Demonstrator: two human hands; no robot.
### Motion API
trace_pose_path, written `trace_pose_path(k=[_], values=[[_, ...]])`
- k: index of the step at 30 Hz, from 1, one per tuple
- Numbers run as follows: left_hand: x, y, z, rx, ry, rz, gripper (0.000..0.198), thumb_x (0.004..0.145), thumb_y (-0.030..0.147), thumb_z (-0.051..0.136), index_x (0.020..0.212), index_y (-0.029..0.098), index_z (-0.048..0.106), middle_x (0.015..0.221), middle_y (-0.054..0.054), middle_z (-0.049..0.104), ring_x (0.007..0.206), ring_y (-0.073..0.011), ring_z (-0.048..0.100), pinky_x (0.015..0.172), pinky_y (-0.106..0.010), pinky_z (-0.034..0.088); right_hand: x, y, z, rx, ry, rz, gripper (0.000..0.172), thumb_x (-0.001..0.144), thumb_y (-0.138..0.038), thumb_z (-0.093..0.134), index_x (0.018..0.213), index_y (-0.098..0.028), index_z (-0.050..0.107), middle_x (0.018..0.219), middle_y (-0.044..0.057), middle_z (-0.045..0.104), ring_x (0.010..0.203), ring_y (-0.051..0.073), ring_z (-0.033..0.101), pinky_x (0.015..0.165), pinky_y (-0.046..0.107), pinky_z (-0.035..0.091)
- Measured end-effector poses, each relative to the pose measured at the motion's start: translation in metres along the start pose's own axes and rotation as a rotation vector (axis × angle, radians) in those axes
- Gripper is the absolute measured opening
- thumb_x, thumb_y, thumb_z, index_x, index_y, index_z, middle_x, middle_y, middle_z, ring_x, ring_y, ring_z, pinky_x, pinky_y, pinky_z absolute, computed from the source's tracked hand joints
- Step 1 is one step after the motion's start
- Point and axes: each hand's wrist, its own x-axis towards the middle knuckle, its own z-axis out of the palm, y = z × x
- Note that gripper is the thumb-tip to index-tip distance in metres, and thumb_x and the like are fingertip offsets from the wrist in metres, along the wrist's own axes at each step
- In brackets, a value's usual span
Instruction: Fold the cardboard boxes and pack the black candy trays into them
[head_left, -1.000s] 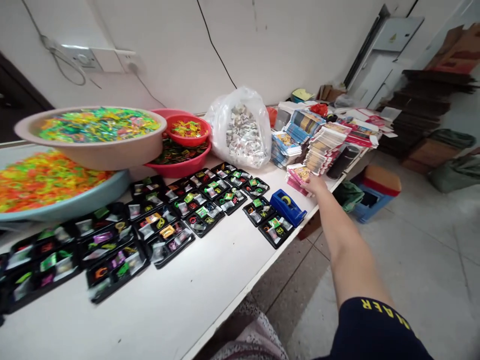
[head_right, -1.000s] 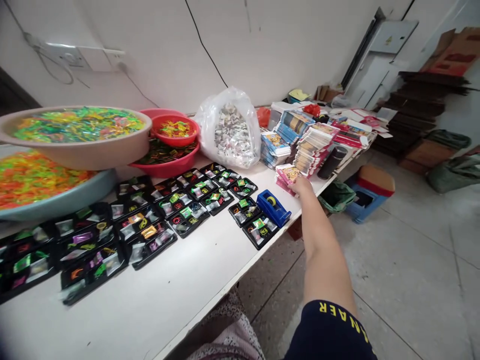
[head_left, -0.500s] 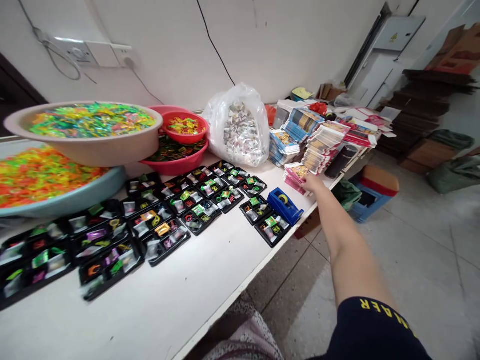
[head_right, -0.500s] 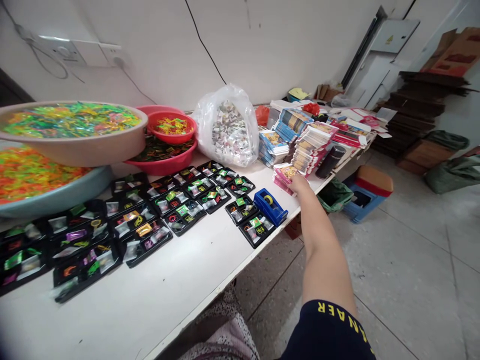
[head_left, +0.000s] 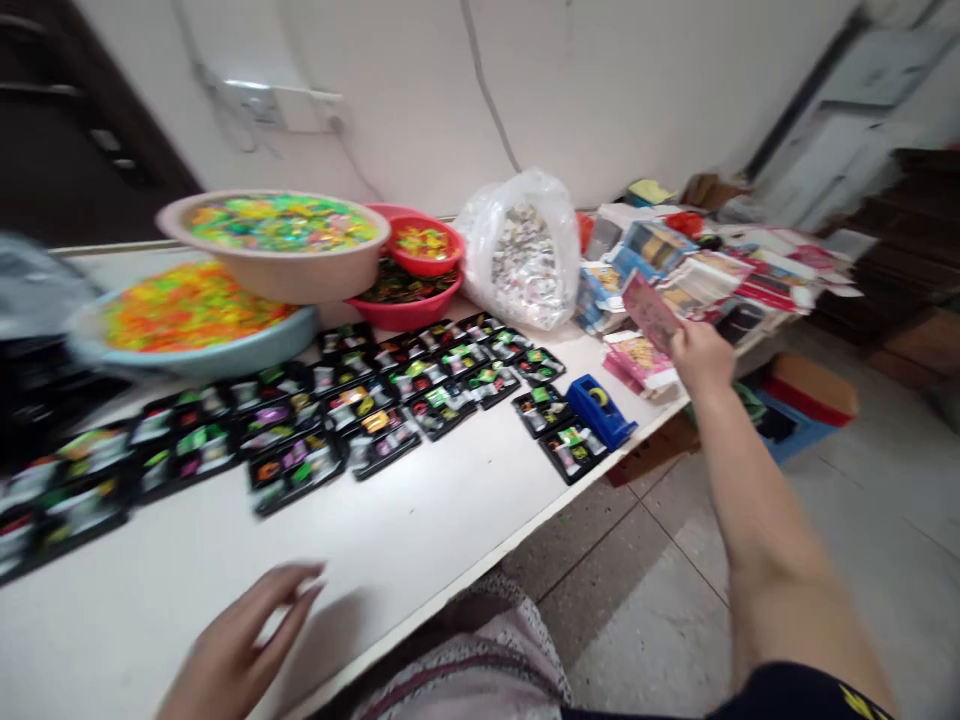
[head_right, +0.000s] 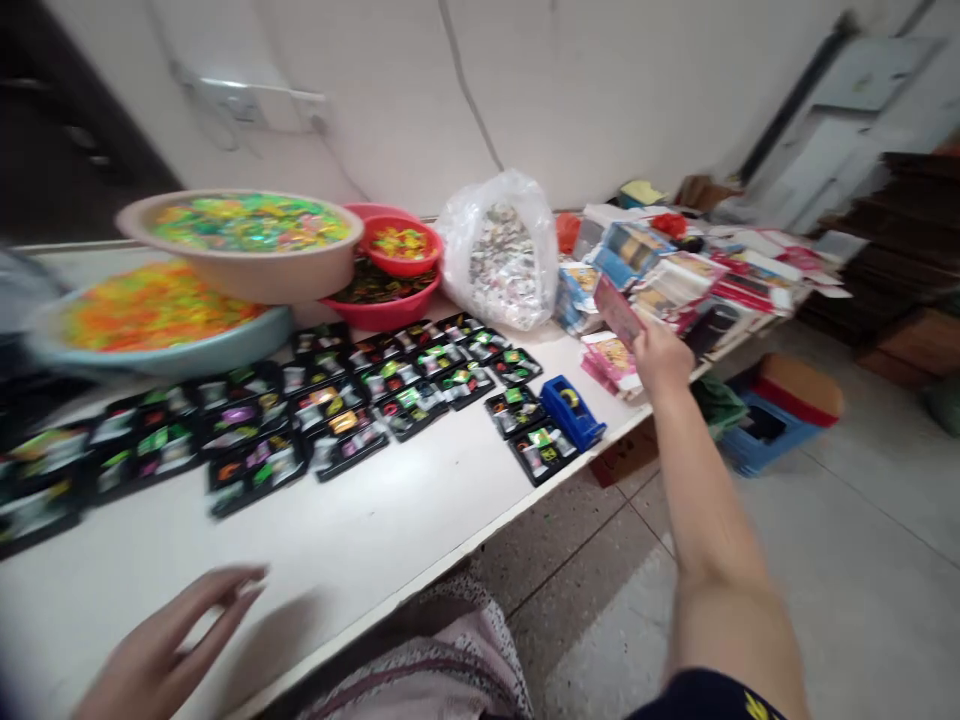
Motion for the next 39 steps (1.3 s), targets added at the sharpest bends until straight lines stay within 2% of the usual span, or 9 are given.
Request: trace_pose_path(k=[4, 7, 10, 17, 23, 29, 32, 36, 39], values=[[-0.011, 0.04, 0.045, -0.464, -0.208, -0.083, 0.036, 0.08, 0.046, 0.065, 0.113, 0.031, 0.067, 0.102, -0.008, 0.072, 0.09, -0.0262, 0.07, 0.081, -0.038, 0.059, -0.099, -0.09, -0.01, 0.349, 0.208, -0.489, 0.039, 0.095, -0.029, 0.038, 0.126, -0.016, 0.058, 0.119, 0.016, 0.066, 0.108, 0.03, 0.063, 0.09, 0.042, 0.05], [-0.006, 0.055, 0.076, -0.822, -0.294, -0.089, 0.075, 0.078, 0.039, 0.072, 0.144, 0.03, 0.037, 0.134, -0.015, 0.055, 0.12, -0.0298, 0.056, 0.095, -0.044, 0.052, -0.185, -0.164, -0.008, 0.67, 0.044, -0.853, 0.04, 0.095, -0.022, 0.039, 0.132, -0.022, 0.053, 0.118, 0.011, 0.068, 0.103, 0.025, 0.066, 0.087, 0.039, 0.055], [-0.02, 0.05, 0.087, -0.986, -0.14, -0.192, 0.082, 0.08, 0.042, 0.07, 0.147, 0.03, 0.024, 0.145, -0.015, 0.039, 0.127, -0.0295, 0.049, 0.103, -0.047, 0.046, -0.249, -0.221, -0.007, 0.862, -0.012, -0.91, 0.044, 0.094, -0.016, 0.039, 0.136, -0.023, 0.049, 0.115, 0.01, 0.069, 0.103, 0.024, 0.066, 0.088, 0.04, 0.057], [-0.056, -0.005, 0.061, -0.817, 0.316, -0.427, 0.044, 0.088, 0.046, 0.056, 0.124, 0.023, 0.046, 0.125, -0.008, 0.057, 0.118, -0.0236, 0.055, 0.107, -0.041, 0.042, -0.318, -0.281, -0.009, 0.854, -0.265, -1.047, 0.045, 0.088, -0.021, 0.046, 0.132, -0.013, 0.051, 0.127, 0.017, 0.06, 0.114, 0.031, 0.059, 0.098, 0.046, 0.053], [-0.051, -0.035, 0.036, -0.726, 0.121, -0.366, 0.04, 0.083, 0.043, 0.06, 0.114, 0.018, 0.058, 0.117, -0.009, 0.063, 0.11, -0.0252, 0.059, 0.1, -0.04, 0.045, -0.288, -0.279, 0.001, 1.131, -0.267, -1.08, 0.043, 0.092, -0.023, 0.048, 0.135, -0.024, 0.047, 0.122, 0.011, 0.063, 0.116, 0.026, 0.057, 0.1, 0.046, 0.05], [-0.036, -0.037, 0.062, -0.653, -0.119, -0.29, 0.029, 0.081, 0.037, 0.059, 0.1, 0.015, 0.06, 0.096, -0.007, 0.064, 0.088, -0.0215, 0.058, 0.082, -0.034, 0.049, -0.251, -0.283, 0.023, 0.897, -0.236, -0.919, 0.04, 0.091, -0.028, 0.046, 0.127, -0.012, 0.053, 0.12, 0.019, 0.059, 0.115, 0.031, 0.053, 0.1, 0.052, 0.045], [-0.033, -0.041, 0.08, -0.644, -0.16, -0.266, 0.028, 0.082, 0.035, 0.057, 0.1, 0.013, 0.058, 0.096, -0.006, 0.063, 0.087, -0.0205, 0.057, 0.079, -0.032, 0.048, -0.244, -0.278, 0.028, 0.868, -0.361, -0.833, 0.031, 0.087, -0.034, 0.052, 0.109, -0.013, 0.061, 0.103, 0.016, 0.064, 0.099, 0.029, 0.059, 0.088, 0.045, 0.05], [-0.028, -0.048, 0.089, -0.582, -0.242, -0.25, 0.032, 0.083, 0.03, 0.057, 0.11, 0.012, 0.054, 0.104, -0.008, 0.062, 0.093, -0.0218, 0.059, 0.081, -0.034, 0.05, -0.223, -0.271, 0.037, 0.825, -0.743, -0.723, 0.026, 0.079, -0.045, 0.058, 0.08, -0.019, 0.063, 0.076, 0.004, 0.066, 0.069, 0.022, 0.061, 0.063, 0.032, 0.048], [-0.026, -0.042, 0.085, -0.317, -0.112, -0.156, 0.052, 0.078, 0.026, 0.067, 0.125, 0.014, 0.047, 0.123, -0.013, 0.057, 0.113, -0.0276, 0.053, 0.098, -0.044, 0.045, -0.21, -0.268, 0.042, 0.851, -0.878, -0.679, 0.032, 0.072, -0.051, 0.059, 0.069, -0.02, 0.063, 0.066, 0.002, 0.066, 0.063, 0.02, 0.059, 0.058, 0.029, 0.044]])
